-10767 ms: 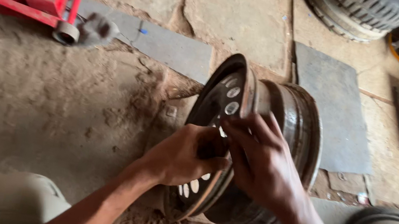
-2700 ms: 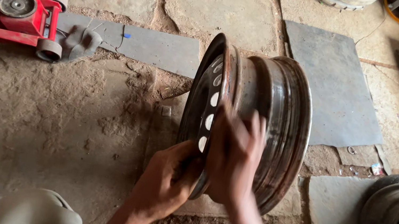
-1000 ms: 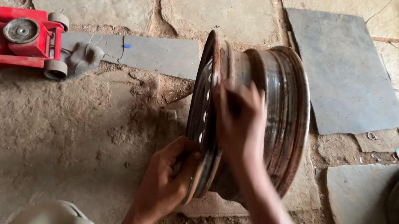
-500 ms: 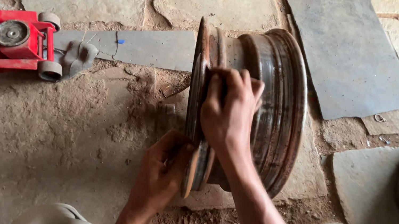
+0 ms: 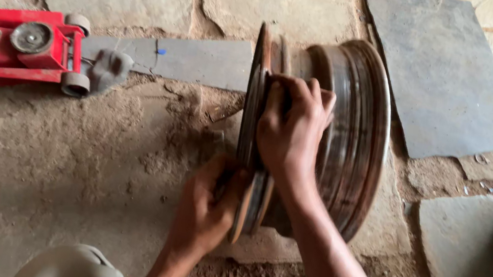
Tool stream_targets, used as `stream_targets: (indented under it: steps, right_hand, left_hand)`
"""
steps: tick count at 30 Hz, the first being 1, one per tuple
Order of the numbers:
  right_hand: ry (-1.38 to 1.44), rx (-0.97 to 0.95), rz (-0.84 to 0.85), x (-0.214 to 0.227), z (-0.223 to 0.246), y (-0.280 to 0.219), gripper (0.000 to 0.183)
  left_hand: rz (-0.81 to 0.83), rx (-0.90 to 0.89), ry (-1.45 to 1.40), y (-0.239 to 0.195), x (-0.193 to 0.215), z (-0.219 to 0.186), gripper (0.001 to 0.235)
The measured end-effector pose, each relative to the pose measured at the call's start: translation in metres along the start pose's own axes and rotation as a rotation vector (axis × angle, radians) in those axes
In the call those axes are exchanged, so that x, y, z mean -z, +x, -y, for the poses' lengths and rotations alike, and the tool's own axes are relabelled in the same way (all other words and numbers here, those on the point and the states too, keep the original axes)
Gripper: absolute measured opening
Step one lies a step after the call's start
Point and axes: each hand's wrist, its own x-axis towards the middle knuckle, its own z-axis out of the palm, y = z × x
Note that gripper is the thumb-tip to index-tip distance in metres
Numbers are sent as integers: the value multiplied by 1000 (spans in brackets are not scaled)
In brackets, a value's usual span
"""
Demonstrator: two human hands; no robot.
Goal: The person scrubs a rusty wheel rim with a small brush, focusing on the inner edge and bead seat. The person rotates the rim to access different sections and continues scrubbing the same areas repeatedly.
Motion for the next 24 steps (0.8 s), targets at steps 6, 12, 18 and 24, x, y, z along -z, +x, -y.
stream_targets:
  steps: [6,12,18,24]
  right_hand:
    - [64,-69,-174,10,21,-138,22]
    - [46,304,-189,-11,-20,-62,17]
    - [-41,370,84,19,-3,-29,31]
    - [187,108,-111,-9,-14,-175,42]
  left_hand:
    - [-60,-150,83,23,2,-4,20]
    - [4,-131,-49,31,4,-5,20]
    - [-61,-152,-51,41,-4,-1,19]
    - [-42,-84,-111,48,-3,5,23]
